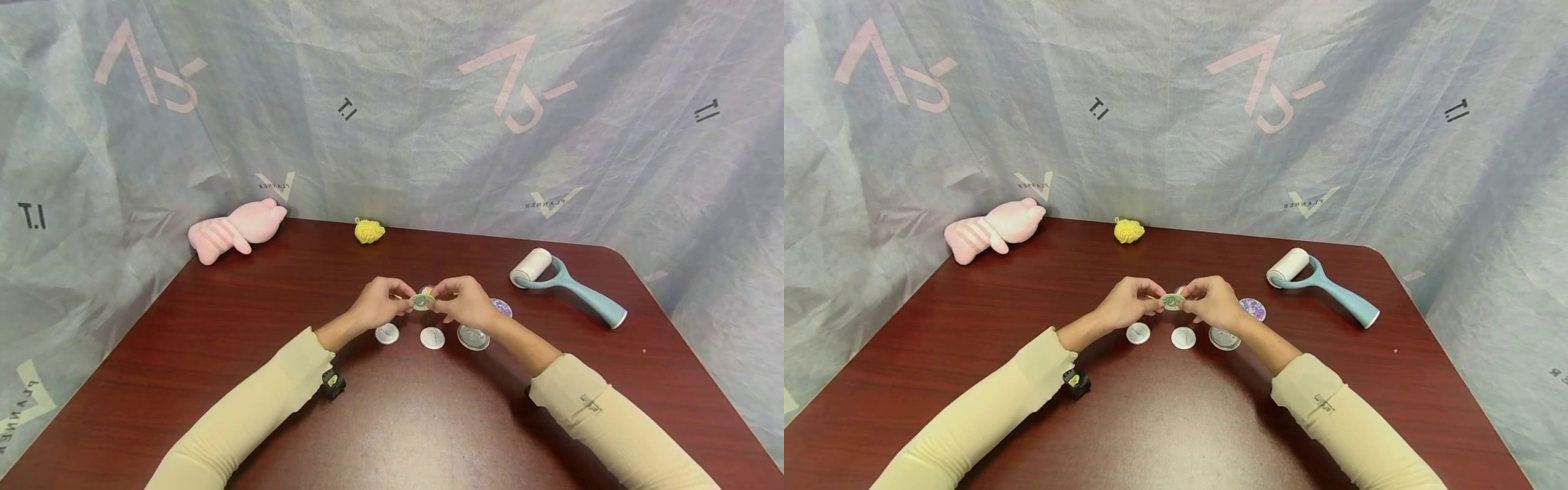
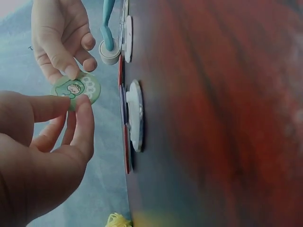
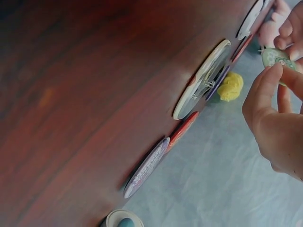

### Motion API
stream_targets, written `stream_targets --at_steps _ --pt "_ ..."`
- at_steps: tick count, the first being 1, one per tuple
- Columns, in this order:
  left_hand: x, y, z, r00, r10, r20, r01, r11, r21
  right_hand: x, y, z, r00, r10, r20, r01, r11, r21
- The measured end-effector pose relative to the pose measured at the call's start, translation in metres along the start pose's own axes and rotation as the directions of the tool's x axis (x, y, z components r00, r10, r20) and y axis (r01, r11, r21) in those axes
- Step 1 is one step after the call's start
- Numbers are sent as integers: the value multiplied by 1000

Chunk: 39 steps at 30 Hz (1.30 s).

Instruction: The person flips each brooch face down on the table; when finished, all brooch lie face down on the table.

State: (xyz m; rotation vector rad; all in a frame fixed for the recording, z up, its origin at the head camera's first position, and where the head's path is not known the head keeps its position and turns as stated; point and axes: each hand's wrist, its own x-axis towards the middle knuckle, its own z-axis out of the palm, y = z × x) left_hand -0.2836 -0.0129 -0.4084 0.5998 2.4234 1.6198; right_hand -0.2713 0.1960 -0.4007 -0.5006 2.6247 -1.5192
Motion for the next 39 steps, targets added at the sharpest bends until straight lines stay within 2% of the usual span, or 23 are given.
stream_targets --at_steps 7,14,19,27,39 --pt "0 -2 -4 999 29 27 -30 999 42 -2 -3 -3 1000 18 -5 -18 999 -29" --pt "-1 0 -5 1000 -14 -4 15 1000 27 -2 -5 -3 999 35 30 -35 999 0" --pt "-1 0 -5 1000 -14 -21 14 1000 18 -1 -2 -4 997 42 62 -42 999 3" --pt "-1 1 -7 1000 -16 -16 17 1000 20 -3 -2 -2 992 101 76 -99 995 -26" --pt "1 0 -3 1000 -6 -3 7 994 106 -3 -2 0 997 47 63 -47 999 6"
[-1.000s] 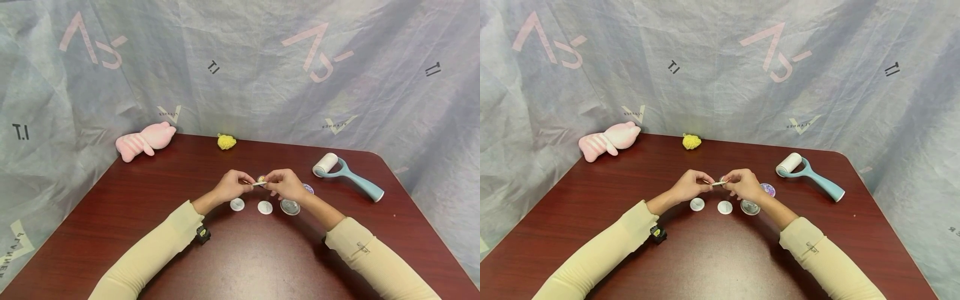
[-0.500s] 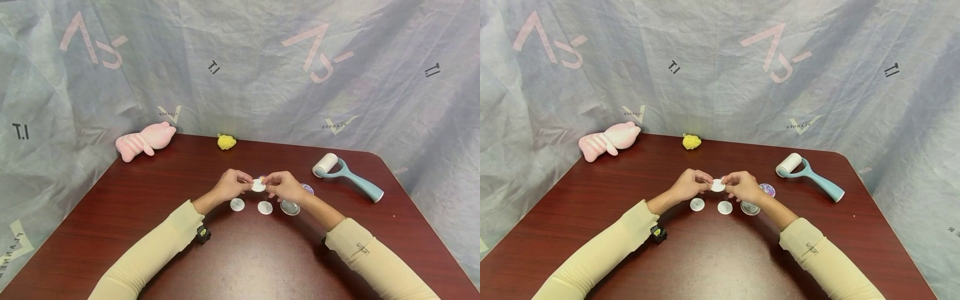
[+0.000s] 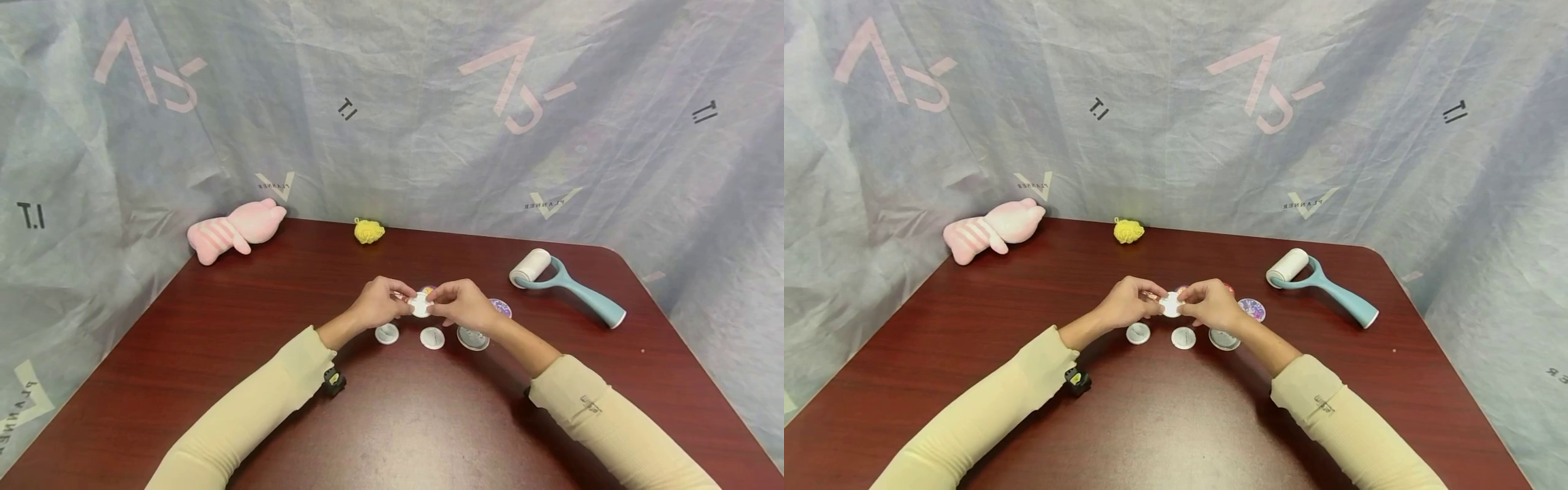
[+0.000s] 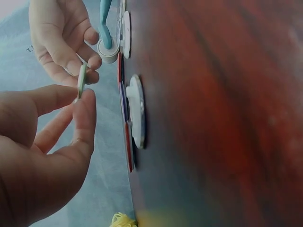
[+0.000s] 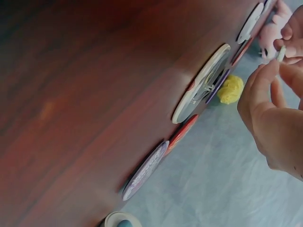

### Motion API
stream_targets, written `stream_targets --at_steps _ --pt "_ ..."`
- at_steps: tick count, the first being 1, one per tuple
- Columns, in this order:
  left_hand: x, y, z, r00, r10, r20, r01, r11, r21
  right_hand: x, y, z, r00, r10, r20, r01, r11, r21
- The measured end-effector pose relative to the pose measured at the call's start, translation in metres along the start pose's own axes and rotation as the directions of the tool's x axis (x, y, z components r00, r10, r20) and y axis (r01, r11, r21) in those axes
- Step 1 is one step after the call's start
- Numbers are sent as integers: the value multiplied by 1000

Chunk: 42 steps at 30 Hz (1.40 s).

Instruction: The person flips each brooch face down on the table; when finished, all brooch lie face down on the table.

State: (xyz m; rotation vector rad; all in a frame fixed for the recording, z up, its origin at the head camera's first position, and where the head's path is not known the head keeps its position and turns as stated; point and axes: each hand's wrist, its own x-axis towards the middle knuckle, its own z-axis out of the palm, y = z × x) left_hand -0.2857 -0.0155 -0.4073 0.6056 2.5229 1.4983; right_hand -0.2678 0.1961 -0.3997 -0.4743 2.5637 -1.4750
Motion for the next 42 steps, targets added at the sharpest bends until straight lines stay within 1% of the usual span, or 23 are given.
stream_targets --at_steps 4,9,14,17,21,23,26,28,33,42 --pt "1 0 1 1000 -17 7 16 999 42 1 -1 3 1000 11 0 -11 1000 11" --pt "2 1 1 999 -30 27 28 995 93 3 -3 6 999 36 -11 -36 999 -32" --pt "3 1 0 998 -14 59 3 983 181 4 -2 8 998 55 -17 -56 996 -76" --pt "3 2 1 997 -8 74 -9 974 227 5 -1 9 999 42 -1 -42 994 -97" --pt "4 2 2 996 -12 86 -12 964 266 5 0 9 999 34 19 -32 993 -117" --pt "5 1 2 996 -3 90 -23 956 292 5 1 10 999 34 22 -31 991 -128" --pt "7 0 3 995 8 95 -39 945 325 6 2 10 1000 13 25 -9 990 -144" --pt "8 1 4 995 4 97 -38 938 345 6 3 11 1000 1 29 3 989 -150" --pt "9 1 5 994 -20 107 -22 928 372 7 3 12 999 -5 41 12 985 -175" --pt "10 1 8 993 -16 116 -32 917 398 7 4 14 999 14 43 -4 972 -234"
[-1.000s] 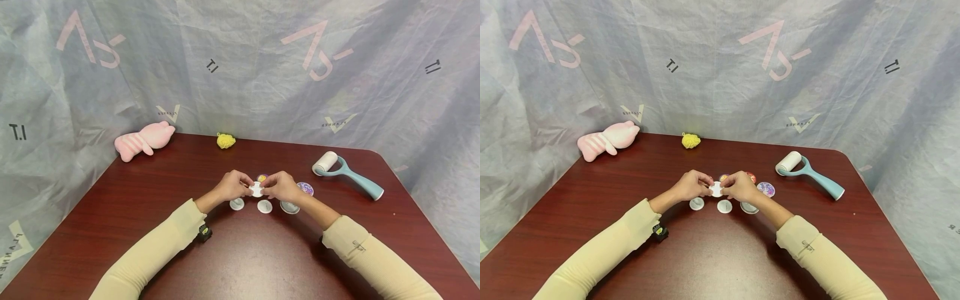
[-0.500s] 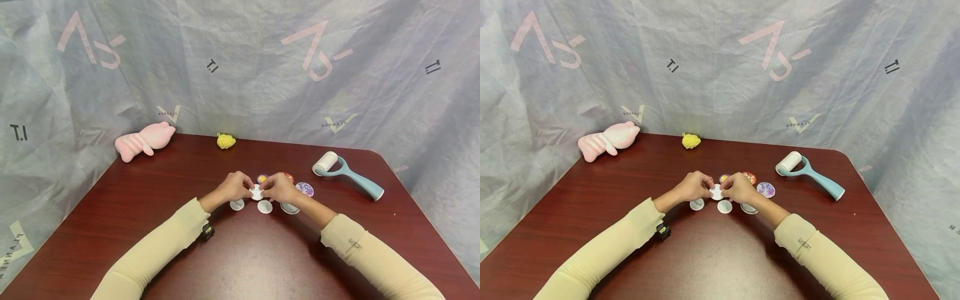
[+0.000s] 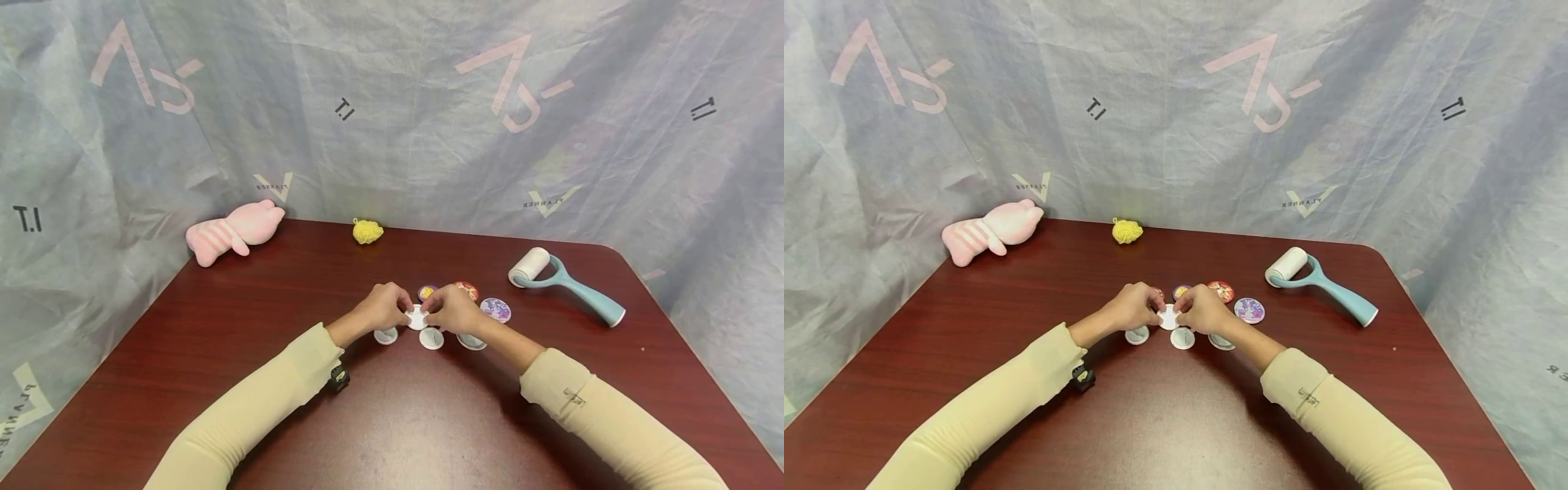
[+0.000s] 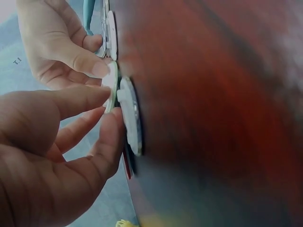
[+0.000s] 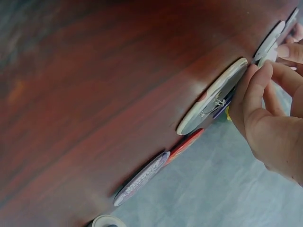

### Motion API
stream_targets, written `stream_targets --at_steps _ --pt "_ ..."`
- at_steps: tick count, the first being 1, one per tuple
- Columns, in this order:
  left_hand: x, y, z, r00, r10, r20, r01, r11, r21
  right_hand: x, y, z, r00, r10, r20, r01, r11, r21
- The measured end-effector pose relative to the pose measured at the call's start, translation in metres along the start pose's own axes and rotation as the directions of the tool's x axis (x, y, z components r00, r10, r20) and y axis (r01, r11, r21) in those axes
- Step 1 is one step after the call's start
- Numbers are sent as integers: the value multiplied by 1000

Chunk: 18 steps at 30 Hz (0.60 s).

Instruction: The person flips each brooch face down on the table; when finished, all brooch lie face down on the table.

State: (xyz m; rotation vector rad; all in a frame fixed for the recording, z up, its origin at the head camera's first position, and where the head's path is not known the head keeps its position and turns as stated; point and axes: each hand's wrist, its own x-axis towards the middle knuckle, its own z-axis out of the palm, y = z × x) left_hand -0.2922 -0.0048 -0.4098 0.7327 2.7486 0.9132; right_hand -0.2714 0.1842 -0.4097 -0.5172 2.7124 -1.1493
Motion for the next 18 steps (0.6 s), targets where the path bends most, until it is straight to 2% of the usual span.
stream_targets --at_steps 6,13,18 --pt "0 3 0 1000 29 -3 -29 997 69 0 -2 0 1000 14 2 -14 1000 -10" --pt "-1 7 1 1000 -5 13 4 995 95 -1 -3 0 1000 8 11 -8 1000 -27" --pt "-3 8 1 1000 12 8 -13 993 117 -1 -2 1 1000 6 15 -5 999 -32"
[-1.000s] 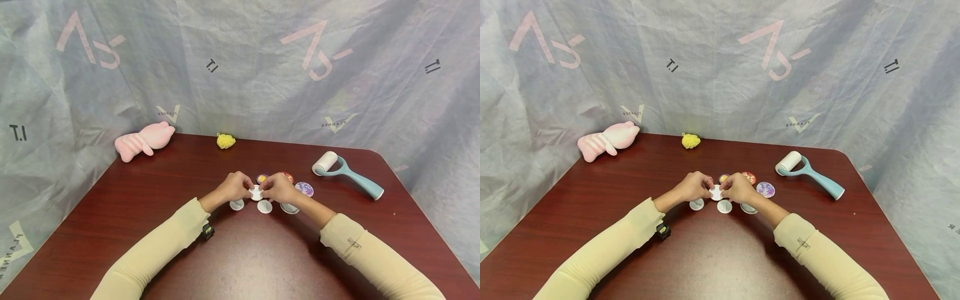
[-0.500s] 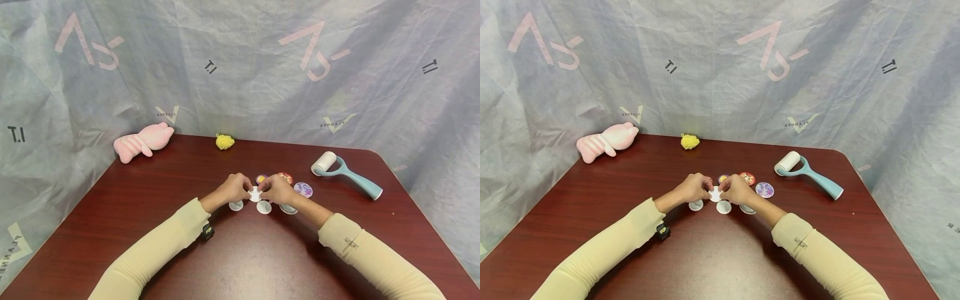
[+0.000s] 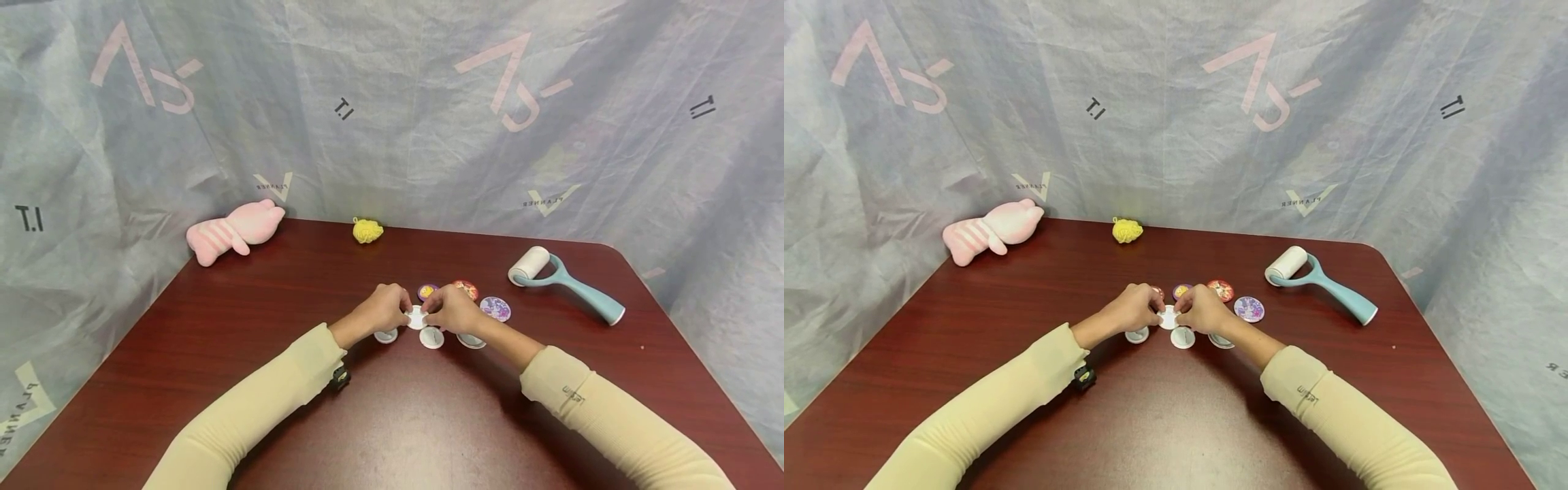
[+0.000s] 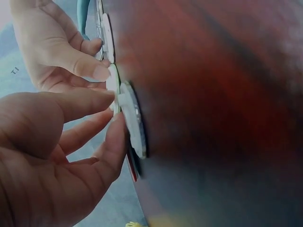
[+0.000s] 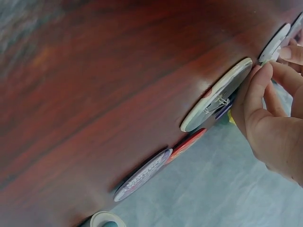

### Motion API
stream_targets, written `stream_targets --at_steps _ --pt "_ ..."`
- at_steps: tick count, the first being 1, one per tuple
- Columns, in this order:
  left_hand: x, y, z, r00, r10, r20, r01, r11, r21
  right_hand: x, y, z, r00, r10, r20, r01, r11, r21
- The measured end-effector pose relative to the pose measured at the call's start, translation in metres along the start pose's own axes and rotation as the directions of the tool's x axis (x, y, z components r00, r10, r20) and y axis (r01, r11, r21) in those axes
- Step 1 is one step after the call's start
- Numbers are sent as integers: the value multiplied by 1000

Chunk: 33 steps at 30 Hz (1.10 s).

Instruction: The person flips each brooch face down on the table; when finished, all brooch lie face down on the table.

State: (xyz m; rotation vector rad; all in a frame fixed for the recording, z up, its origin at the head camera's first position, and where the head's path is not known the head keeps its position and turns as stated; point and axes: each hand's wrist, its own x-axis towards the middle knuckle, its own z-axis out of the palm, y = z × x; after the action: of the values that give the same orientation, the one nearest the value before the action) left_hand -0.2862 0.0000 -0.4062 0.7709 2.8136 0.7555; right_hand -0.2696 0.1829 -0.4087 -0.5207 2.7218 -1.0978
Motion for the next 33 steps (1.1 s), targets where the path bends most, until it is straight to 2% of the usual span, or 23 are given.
stream_targets --at_steps 11,15,17,20,24,29,33 --pt "0 1 0 1000 -2 20 2 1000 12 0 -1 -1 1000 4 -4 -4 1000 -16" --pt "0 -1 -3 1000 5 20 -5 1000 -2 1 0 -1 999 -28 -43 25 997 -72" --pt "0 -3 -6 1000 10 -3 -10 1000 -20 2 0 -3 996 -45 -70 38 993 -110" --pt "-2 -10 -13 999 -4 -44 1 997 -73 2 -2 -5 994 -45 -100 33 992 -126" --pt "-6 -18 -23 996 -44 -79 32 989 -144 3 -7 -7 994 -25 -111 14 995 -95" --pt "-10 -27 -31 990 -89 -112 71 985 -160 9 -14 -8 995 -11 -103 5 999 -54" --pt "-11 -35 -32 987 -119 -110 99 980 -170 14 -18 -5 998 0 -69 -3 999 -37"
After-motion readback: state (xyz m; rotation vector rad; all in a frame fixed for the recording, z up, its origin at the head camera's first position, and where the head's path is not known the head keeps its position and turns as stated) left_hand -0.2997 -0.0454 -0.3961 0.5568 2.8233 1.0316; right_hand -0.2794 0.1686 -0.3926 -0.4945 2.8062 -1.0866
